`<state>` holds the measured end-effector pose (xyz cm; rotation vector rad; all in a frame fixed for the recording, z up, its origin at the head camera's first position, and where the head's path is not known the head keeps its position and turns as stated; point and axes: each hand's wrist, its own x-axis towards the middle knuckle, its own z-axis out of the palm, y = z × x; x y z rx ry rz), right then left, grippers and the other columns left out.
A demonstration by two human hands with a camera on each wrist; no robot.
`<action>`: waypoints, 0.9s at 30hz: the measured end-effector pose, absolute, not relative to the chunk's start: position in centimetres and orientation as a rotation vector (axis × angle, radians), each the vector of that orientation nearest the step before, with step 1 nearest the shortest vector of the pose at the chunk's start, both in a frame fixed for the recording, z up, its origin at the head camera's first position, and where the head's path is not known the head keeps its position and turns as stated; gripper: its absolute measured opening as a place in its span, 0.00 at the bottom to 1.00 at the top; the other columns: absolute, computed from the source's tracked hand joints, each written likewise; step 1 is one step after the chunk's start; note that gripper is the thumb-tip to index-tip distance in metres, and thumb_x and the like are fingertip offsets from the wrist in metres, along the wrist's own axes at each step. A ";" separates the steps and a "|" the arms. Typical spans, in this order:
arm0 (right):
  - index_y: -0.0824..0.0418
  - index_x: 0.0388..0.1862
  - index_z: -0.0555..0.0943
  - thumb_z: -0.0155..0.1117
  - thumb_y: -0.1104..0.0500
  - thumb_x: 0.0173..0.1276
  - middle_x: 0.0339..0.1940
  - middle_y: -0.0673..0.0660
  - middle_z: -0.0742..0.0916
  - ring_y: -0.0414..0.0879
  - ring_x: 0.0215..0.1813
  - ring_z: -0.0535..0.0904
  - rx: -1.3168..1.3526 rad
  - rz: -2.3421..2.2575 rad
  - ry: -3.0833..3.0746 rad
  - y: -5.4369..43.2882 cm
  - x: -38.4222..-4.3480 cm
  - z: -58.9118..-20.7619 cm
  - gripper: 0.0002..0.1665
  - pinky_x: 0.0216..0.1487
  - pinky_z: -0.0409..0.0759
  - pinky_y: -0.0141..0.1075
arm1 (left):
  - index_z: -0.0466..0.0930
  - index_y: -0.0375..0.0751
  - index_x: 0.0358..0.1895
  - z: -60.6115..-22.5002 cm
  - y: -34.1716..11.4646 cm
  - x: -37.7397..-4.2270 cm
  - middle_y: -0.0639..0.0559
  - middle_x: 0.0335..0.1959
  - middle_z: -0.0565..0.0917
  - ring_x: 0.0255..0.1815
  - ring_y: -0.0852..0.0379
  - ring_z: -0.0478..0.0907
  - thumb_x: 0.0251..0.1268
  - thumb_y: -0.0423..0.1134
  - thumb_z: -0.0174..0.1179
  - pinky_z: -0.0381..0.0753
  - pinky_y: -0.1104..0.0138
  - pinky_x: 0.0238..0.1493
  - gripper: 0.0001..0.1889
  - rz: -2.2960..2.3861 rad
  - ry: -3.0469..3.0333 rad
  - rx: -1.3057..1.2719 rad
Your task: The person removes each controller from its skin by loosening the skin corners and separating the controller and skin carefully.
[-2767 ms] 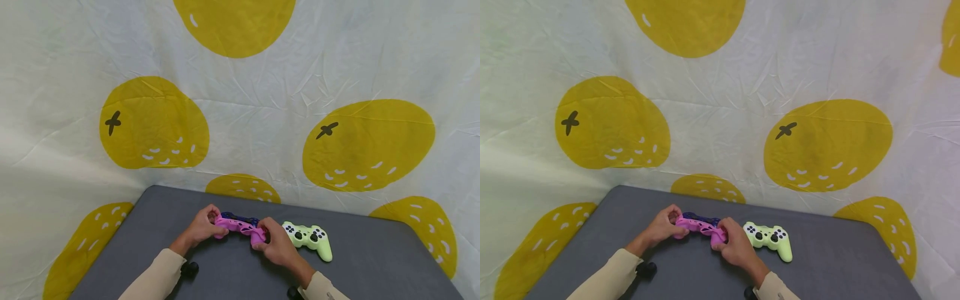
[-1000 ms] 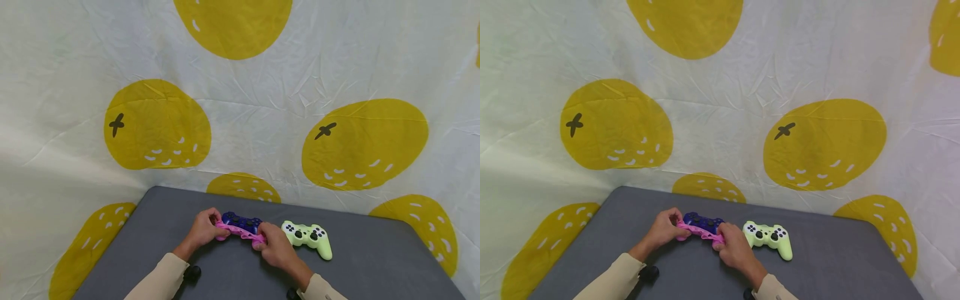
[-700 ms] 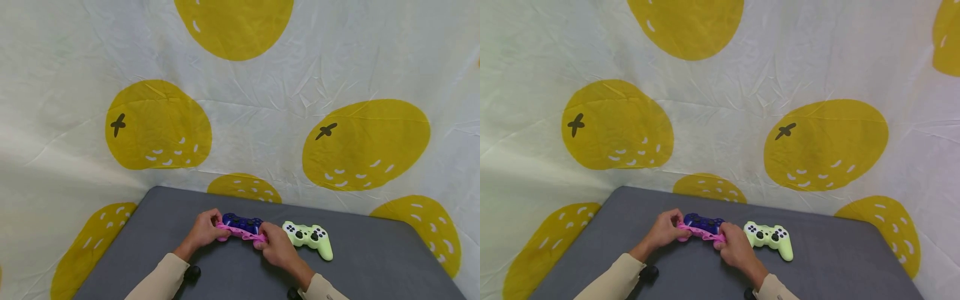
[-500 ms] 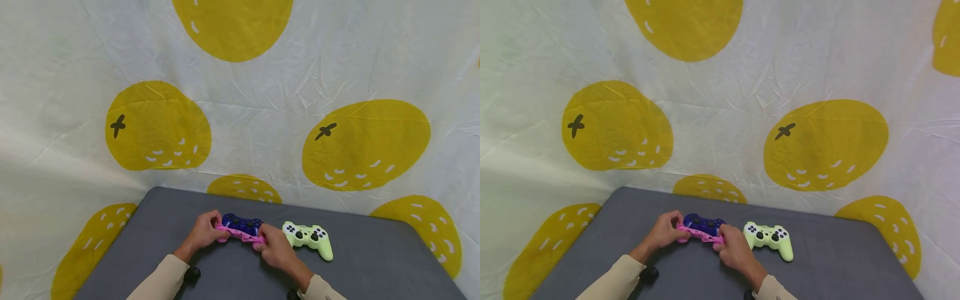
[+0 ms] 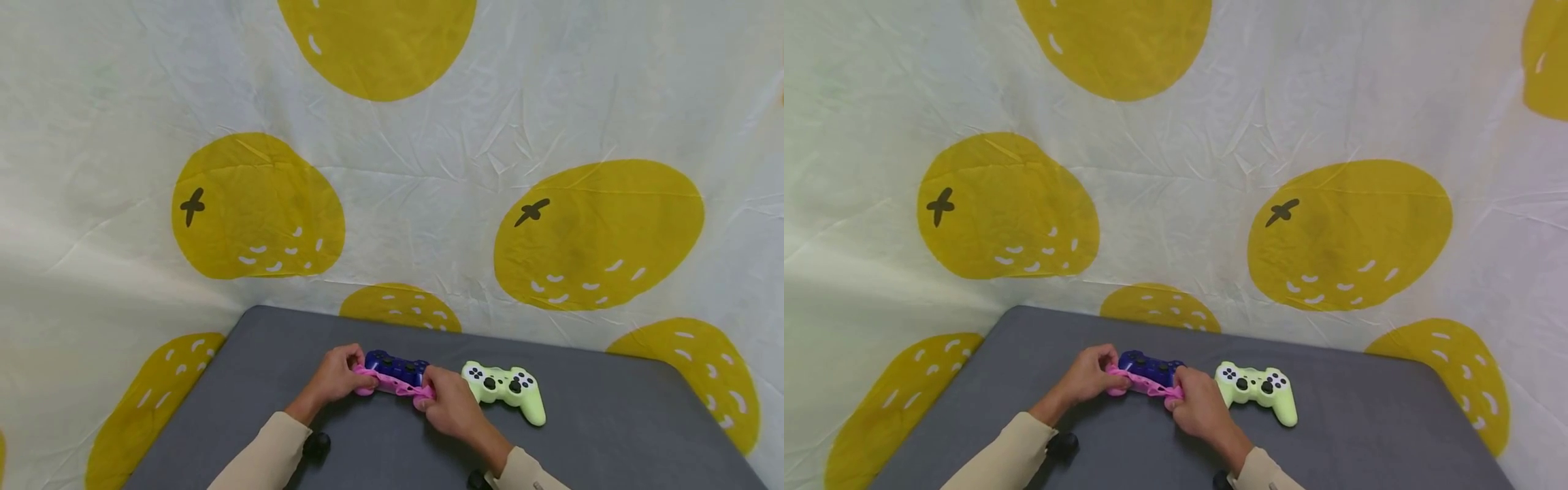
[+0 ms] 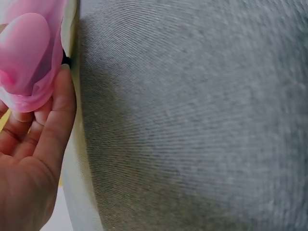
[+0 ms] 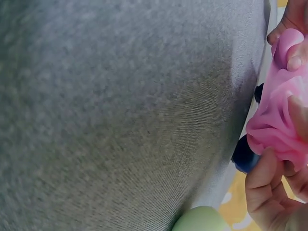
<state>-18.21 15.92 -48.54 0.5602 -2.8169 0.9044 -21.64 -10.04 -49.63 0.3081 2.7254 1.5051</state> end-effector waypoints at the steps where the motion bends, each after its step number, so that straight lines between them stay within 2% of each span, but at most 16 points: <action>1: 0.50 0.24 0.73 0.80 0.60 0.56 0.18 0.42 0.71 0.36 0.23 0.65 0.555 0.905 -2.816 15.9 -18.2 -48.5 0.20 0.25 0.62 0.30 | 0.76 0.44 0.28 -49.6 -10.0 -21.7 0.57 0.21 0.70 0.24 0.62 0.67 0.46 0.41 0.84 0.65 0.70 0.26 0.20 1.504 2.721 0.298; 8: 0.50 0.23 0.71 0.80 0.62 0.53 0.18 0.43 0.71 0.37 0.23 0.66 0.514 0.918 -2.799 15.7 -17.9 -48.5 0.22 0.25 0.62 0.31 | 0.75 0.43 0.28 -49.3 -9.8 -21.4 0.58 0.20 0.70 0.24 0.61 0.67 0.46 0.41 0.83 0.65 0.70 0.25 0.21 1.496 2.690 0.261; 16: 0.53 0.25 0.71 0.67 0.70 0.52 0.19 0.45 0.72 0.39 0.24 0.67 0.502 0.956 -2.782 15.0 -17.6 -48.3 0.16 0.24 0.64 0.31 | 0.72 0.38 0.29 -48.9 -9.2 -21.0 0.58 0.20 0.66 0.23 0.61 0.65 0.47 0.38 0.80 0.62 0.70 0.25 0.21 1.452 2.685 0.322; 27: 0.55 0.25 0.73 0.65 0.68 0.50 0.19 0.46 0.69 0.41 0.23 0.66 0.543 1.074 -2.940 14.8 -17.8 -47.5 0.12 0.24 0.60 0.31 | 0.70 0.40 0.30 -48.3 -9.3 -21.2 0.55 0.22 0.67 0.22 0.60 0.68 0.51 0.30 0.74 0.65 0.70 0.24 0.17 1.358 2.647 0.371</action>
